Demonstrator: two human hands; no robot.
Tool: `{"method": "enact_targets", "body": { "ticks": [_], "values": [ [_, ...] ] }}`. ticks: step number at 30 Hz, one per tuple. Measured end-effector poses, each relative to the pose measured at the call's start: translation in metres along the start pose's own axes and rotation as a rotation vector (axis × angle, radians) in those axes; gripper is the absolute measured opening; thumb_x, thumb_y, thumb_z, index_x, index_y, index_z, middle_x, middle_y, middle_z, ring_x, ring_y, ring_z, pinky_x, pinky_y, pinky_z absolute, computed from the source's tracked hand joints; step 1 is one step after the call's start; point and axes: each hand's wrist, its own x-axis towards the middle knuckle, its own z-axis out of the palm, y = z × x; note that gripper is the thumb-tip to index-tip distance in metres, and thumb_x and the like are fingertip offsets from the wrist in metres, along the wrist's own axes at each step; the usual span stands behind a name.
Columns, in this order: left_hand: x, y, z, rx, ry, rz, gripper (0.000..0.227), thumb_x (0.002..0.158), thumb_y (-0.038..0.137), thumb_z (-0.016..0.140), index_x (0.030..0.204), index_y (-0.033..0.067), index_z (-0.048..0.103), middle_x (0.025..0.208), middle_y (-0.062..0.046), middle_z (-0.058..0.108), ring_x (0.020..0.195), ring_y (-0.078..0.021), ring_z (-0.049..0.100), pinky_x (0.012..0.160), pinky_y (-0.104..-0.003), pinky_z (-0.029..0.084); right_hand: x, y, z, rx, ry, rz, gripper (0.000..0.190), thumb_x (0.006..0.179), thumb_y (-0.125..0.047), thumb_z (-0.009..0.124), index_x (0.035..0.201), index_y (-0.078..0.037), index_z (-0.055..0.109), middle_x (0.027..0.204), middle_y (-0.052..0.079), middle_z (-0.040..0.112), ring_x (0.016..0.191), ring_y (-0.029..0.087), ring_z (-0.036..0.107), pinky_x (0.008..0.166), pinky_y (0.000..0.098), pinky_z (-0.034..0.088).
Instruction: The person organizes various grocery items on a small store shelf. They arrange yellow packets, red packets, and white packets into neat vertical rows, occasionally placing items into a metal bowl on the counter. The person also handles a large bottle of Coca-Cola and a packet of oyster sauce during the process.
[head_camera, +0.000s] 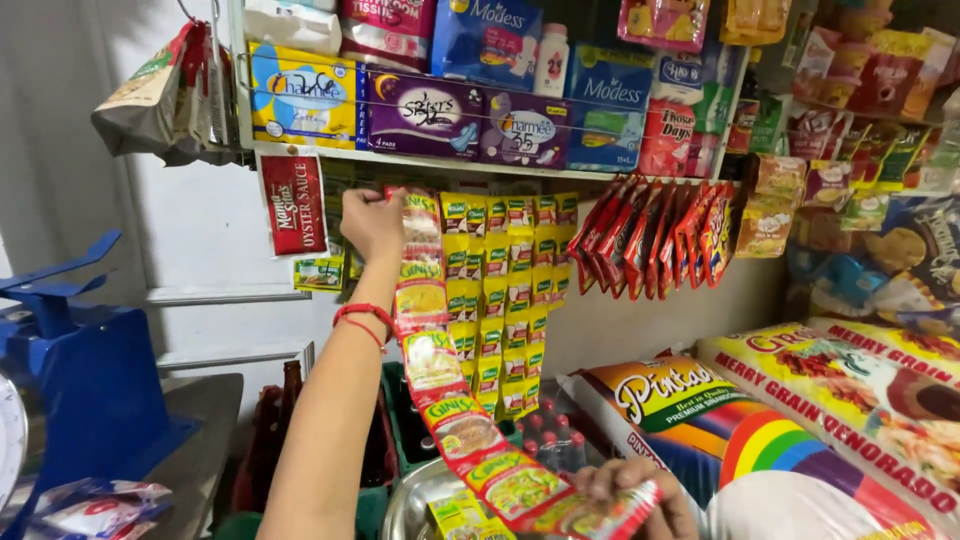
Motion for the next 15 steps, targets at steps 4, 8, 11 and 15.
{"method": "enact_targets", "body": {
  "ticks": [4, 8, 11, 15],
  "values": [
    [0.004, -0.016, -0.007, 0.147, -0.08, 0.066, 0.031, 0.089, 0.041, 0.084, 0.083, 0.0143, 0.069, 0.078, 0.0, 0.071, 0.07, -0.0156, 0.066, 0.067, -0.034, 0.056, -0.001, 0.001, 0.004, 0.089, 0.03, 0.005, 0.019, 0.103, -0.011, 0.064, 0.115, 0.004, 0.065, 0.107, 0.014, 0.063, 0.094, 0.03, 0.066, 0.082, 0.0533, 0.046],
    [-0.004, -0.001, -0.027, 0.172, -0.275, 0.15, 0.049, 0.1, 0.037, 0.076, 0.06, 0.0153, 0.057, 0.054, 0.003, 0.052, 0.051, -0.0094, 0.044, 0.056, -0.03, 0.04, -0.003, 0.003, 0.001, 0.137, -0.021, -0.113, 0.019, 0.108, -0.018, 0.063, 0.118, -0.004, 0.069, 0.12, 0.012, 0.062, 0.097, 0.03, 0.063, 0.08, 0.0502, 0.045],
    [-0.011, 0.013, -0.044, 0.087, -0.445, 0.122, 0.058, 0.106, 0.035, 0.066, 0.056, 0.0165, 0.043, 0.05, 0.002, 0.032, 0.048, -0.0116, 0.028, 0.057, -0.031, 0.033, -0.002, 0.009, -0.019, 0.218, -0.163, -0.164, 0.026, 0.11, -0.022, 0.061, 0.122, 0.0, 0.068, 0.128, 0.016, 0.059, 0.104, 0.033, 0.063, 0.083, 0.0519, 0.045],
    [-0.01, 0.018, -0.052, -0.028, -0.648, -0.117, 0.039, 0.109, 0.037, 0.039, 0.077, 0.0144, 0.038, 0.065, -0.001, 0.042, 0.06, -0.0155, 0.042, 0.068, -0.038, 0.035, -0.004, 0.01, -0.021, 0.249, -0.197, -0.141, 0.025, 0.112, -0.02, 0.059, 0.123, 0.001, 0.068, 0.126, 0.016, 0.059, 0.107, 0.031, 0.063, 0.083, 0.0505, 0.047]
  ]
}}
